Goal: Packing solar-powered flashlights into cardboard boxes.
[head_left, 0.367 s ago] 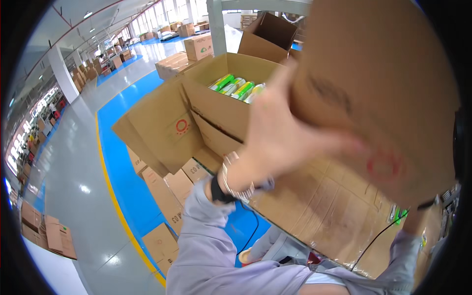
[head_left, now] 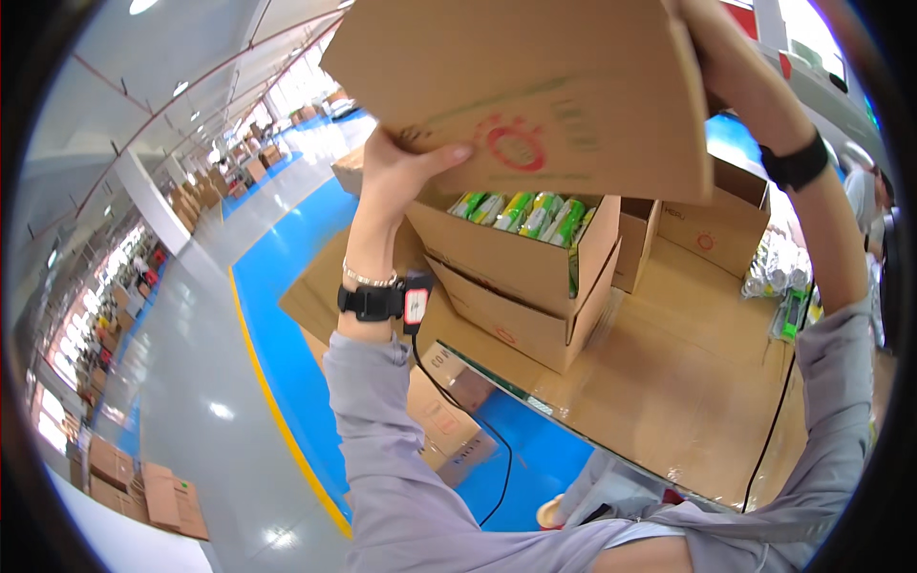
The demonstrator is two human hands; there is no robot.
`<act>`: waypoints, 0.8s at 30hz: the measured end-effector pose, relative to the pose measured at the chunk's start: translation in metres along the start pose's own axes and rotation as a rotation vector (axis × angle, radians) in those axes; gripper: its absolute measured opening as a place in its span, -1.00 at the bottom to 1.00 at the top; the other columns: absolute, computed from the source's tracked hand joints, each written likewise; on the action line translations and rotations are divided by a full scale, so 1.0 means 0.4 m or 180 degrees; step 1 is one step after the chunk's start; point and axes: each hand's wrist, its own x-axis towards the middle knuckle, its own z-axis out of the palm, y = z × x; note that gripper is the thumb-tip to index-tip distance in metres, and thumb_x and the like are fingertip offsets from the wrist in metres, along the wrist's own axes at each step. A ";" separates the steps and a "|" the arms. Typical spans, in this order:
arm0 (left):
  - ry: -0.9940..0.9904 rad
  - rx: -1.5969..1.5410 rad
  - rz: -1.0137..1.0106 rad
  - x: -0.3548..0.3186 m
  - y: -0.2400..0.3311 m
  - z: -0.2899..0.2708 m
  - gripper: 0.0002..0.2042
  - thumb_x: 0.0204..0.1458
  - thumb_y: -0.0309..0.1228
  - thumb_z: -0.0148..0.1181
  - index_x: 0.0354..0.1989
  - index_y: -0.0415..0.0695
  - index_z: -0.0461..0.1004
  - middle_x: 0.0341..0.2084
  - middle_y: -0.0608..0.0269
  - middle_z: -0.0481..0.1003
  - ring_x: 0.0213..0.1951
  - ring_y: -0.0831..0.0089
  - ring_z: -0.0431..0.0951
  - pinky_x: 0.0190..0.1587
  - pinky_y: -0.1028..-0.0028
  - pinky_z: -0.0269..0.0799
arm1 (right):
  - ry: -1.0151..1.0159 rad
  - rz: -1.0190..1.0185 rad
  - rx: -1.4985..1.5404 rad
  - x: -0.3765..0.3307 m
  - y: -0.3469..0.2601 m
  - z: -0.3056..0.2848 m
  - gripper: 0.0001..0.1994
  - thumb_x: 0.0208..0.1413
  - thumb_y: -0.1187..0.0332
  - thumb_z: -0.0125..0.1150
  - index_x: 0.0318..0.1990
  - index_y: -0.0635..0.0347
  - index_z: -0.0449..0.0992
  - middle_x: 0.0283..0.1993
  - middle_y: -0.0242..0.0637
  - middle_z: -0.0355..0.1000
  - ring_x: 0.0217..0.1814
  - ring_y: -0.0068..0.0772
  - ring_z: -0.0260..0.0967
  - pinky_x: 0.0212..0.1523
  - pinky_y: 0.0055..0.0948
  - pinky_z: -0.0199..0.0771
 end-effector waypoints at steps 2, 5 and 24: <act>-0.0100 -0.0179 -0.0019 -0.007 -0.070 -0.035 -0.45 -0.34 -0.62 0.43 -0.07 -0.37 0.38 -0.17 0.08 0.51 -0.15 0.37 0.54 -0.08 0.45 0.50 | -0.0180 -0.0120 -0.0364 0.059 0.075 0.036 -0.34 0.28 -0.12 -0.46 0.18 0.27 0.27 0.03 -0.16 0.42 -0.05 -0.37 0.38 -0.04 -0.39 0.36; -0.0191 -0.0055 -0.0329 -0.034 -0.149 -0.109 -0.44 -0.35 -0.63 0.41 -0.06 -0.37 0.37 -0.17 0.10 0.50 -0.13 0.37 0.52 -0.05 0.43 0.46 | 0.0145 -0.0198 0.0050 0.095 0.163 0.144 -0.40 0.18 -0.13 -0.18 0.06 0.27 0.34 -0.04 -0.11 0.38 -0.05 -0.25 0.31 -0.06 -0.33 0.29; -0.0410 0.0428 -0.0960 -0.005 -0.224 -0.238 -0.29 -0.49 -0.81 0.31 -0.01 -0.33 0.19 -0.17 0.09 0.41 -0.10 0.26 0.51 -0.06 0.37 0.52 | 0.0025 0.0772 -0.1244 0.057 0.285 0.240 -0.10 0.07 -0.38 -0.28 0.18 0.40 0.11 0.22 0.03 0.10 0.35 -0.06 -0.10 0.25 0.03 -0.04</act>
